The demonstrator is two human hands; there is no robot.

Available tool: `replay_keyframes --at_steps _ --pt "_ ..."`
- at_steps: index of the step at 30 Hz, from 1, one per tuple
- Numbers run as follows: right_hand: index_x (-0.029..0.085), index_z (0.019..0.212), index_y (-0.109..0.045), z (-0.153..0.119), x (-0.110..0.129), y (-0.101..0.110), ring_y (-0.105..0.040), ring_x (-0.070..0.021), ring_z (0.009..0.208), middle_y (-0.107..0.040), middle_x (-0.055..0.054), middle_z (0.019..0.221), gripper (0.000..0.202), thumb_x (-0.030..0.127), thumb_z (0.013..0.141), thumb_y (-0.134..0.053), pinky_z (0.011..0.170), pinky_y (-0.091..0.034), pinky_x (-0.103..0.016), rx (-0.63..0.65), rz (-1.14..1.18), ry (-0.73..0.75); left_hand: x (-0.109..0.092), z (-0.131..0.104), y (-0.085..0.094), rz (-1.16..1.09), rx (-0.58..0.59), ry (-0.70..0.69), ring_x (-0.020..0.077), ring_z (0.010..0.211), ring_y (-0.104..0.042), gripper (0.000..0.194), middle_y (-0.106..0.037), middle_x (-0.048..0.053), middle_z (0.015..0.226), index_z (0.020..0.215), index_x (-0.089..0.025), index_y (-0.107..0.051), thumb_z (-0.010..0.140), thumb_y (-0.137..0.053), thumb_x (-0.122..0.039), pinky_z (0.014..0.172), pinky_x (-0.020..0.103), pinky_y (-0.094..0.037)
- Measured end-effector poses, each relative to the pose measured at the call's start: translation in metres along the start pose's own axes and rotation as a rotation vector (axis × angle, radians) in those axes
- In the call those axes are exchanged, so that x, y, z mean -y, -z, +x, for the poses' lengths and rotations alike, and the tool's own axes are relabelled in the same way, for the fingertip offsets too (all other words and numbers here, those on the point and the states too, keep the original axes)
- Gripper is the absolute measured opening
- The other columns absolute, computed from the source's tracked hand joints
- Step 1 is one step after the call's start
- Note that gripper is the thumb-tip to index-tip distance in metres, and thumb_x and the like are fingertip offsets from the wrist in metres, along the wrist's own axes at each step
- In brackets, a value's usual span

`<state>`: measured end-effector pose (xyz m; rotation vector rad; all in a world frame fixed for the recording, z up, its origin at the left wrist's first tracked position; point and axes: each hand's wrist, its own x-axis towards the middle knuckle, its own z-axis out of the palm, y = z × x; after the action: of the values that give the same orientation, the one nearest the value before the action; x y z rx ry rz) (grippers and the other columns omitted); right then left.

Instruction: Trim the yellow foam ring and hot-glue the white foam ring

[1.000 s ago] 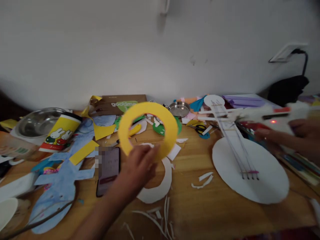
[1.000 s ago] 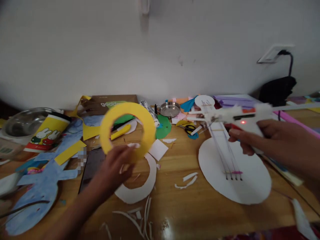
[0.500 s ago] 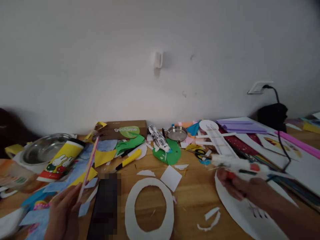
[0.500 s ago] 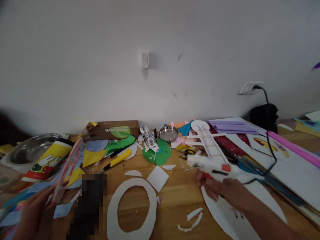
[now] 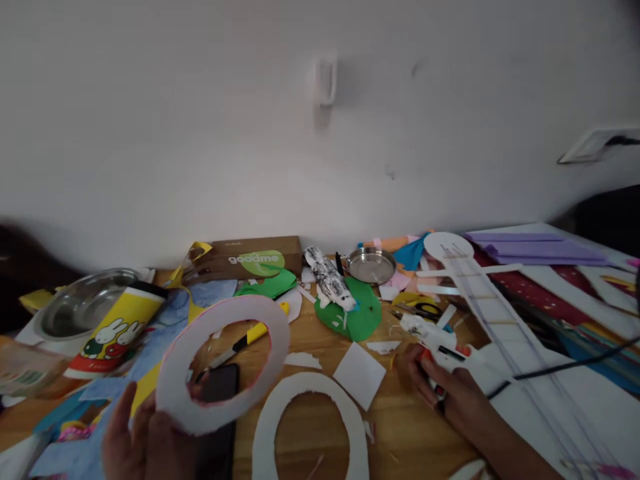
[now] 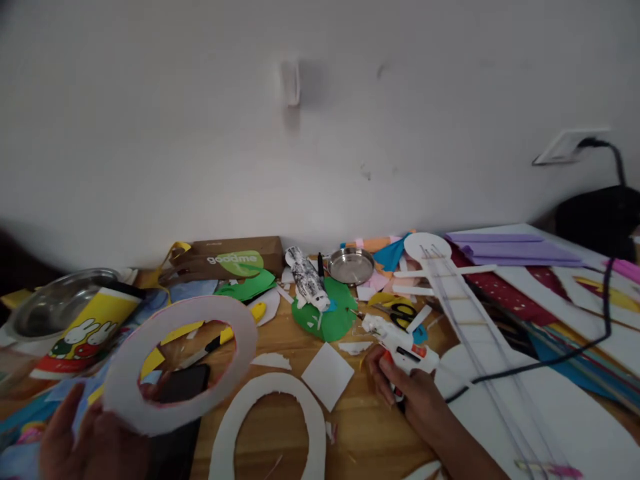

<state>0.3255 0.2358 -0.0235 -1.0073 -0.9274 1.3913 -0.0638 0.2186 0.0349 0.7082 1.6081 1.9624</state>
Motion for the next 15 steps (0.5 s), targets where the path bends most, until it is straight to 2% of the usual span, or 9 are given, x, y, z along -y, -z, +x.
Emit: replay_keyframes --at_steps 1,3,5,7,9,11,13,14,15 --pt "0.019 0.079 -0.058 -0.001 -0.001 0.001 -0.036 -0.0075 0.041 -0.053 0.001 0.057 0.037 0.054 0.085 -0.071 0.042 -0.030 -0.024 0.012 -0.003 -0.012 -0.004 -0.003 -0.008 0.029 -0.063 0.022 0.0100 0.099 -0.063 0.052 -0.068 -0.007 0.111 0.133 -0.041 -0.060 0.083 -0.075 -0.039 0.076 0.012 -0.053" --pt "0.019 0.079 -0.060 0.000 -0.002 0.003 -0.037 -0.0081 0.041 -0.054 0.000 0.058 0.037 0.054 0.084 -0.071 0.043 -0.032 -0.025 0.042 -0.009 -0.029 -0.013 -0.002 -0.022 0.133 -0.053 0.121 0.0083 0.093 -0.065 0.042 -0.072 -0.005 0.111 0.132 -0.037 -0.062 0.091 -0.068 -0.035 0.071 0.009 -0.052" --pt "0.019 0.079 -0.061 0.000 -0.003 0.002 -0.039 -0.0090 0.042 -0.054 0.000 0.058 0.036 0.053 0.085 -0.071 0.044 -0.034 -0.026 0.069 -0.015 -0.036 -0.019 0.006 -0.035 -0.042 0.042 0.265 0.0108 0.089 -0.068 0.043 -0.073 -0.001 0.114 0.131 -0.033 -0.063 0.089 -0.064 -0.024 0.075 0.017 -0.058" --pt "0.019 0.081 -0.062 -0.001 -0.002 0.001 -0.040 -0.0093 0.043 -0.056 0.000 0.059 0.034 0.051 0.086 -0.070 0.046 -0.034 -0.027 0.082 -0.018 -0.033 -0.023 0.016 -0.045 -0.003 0.170 0.273 0.0136 0.095 -0.070 0.047 -0.073 0.005 0.117 0.134 -0.025 -0.061 0.087 -0.061 -0.020 0.081 0.021 -0.059" --pt "0.019 0.083 -0.062 -0.003 0.000 0.001 -0.040 -0.0087 0.043 -0.057 0.000 0.063 0.033 0.051 0.086 -0.070 0.046 -0.034 -0.027 0.082 -0.011 -0.020 -0.024 0.022 -0.052 0.181 0.219 0.119 0.0197 0.112 -0.069 0.062 -0.067 0.012 0.131 0.148 -0.020 -0.044 0.088 -0.058 -0.020 0.096 0.032 -0.056" --pt "0.020 0.084 -0.062 -0.006 0.003 0.001 -0.039 -0.0087 0.042 -0.055 0.001 0.061 0.032 0.051 0.087 -0.070 0.045 -0.033 -0.027 0.081 0.001 -0.006 -0.020 0.019 -0.055 0.353 0.214 -0.067 0.0285 0.139 -0.050 0.082 -0.043 0.018 0.158 0.158 -0.021 -0.024 0.086 -0.064 -0.023 0.113 0.047 -0.043" --pt "0.020 0.087 -0.063 -0.007 0.006 0.001 -0.038 -0.0088 0.043 -0.054 0.002 0.060 0.031 0.051 0.087 -0.070 0.045 -0.032 -0.027 0.080 0.012 0.004 -0.011 0.004 -0.050 0.553 0.285 -0.244 0.0358 0.154 -0.020 0.087 -0.015 0.019 0.169 0.156 -0.020 -0.030 0.081 -0.074 -0.024 0.123 0.058 -0.017" --pt "0.021 0.089 -0.063 -0.007 0.007 0.001 -0.038 -0.0090 0.043 -0.054 0.002 0.060 0.031 0.051 0.087 -0.070 0.045 -0.033 -0.027 0.077 0.015 0.007 -0.003 -0.008 -0.043 0.644 0.370 -0.334 0.0371 0.156 -0.007 0.077 -0.012 0.018 0.170 0.147 -0.015 -0.047 0.077 -0.078 -0.024 0.124 0.058 -0.002" --pt "0.021 0.090 -0.063 -0.007 0.007 0.001 -0.039 -0.0091 0.043 -0.054 0.002 0.060 0.030 0.051 0.087 -0.070 0.045 -0.033 -0.027 0.074 0.016 0.009 0.005 -0.023 -0.034 0.887 0.559 -0.507 0.0400 0.155 -0.010 0.062 -0.018 0.021 0.168 0.143 -0.014 -0.052 0.085 -0.071 -0.028 0.121 0.065 0.002"
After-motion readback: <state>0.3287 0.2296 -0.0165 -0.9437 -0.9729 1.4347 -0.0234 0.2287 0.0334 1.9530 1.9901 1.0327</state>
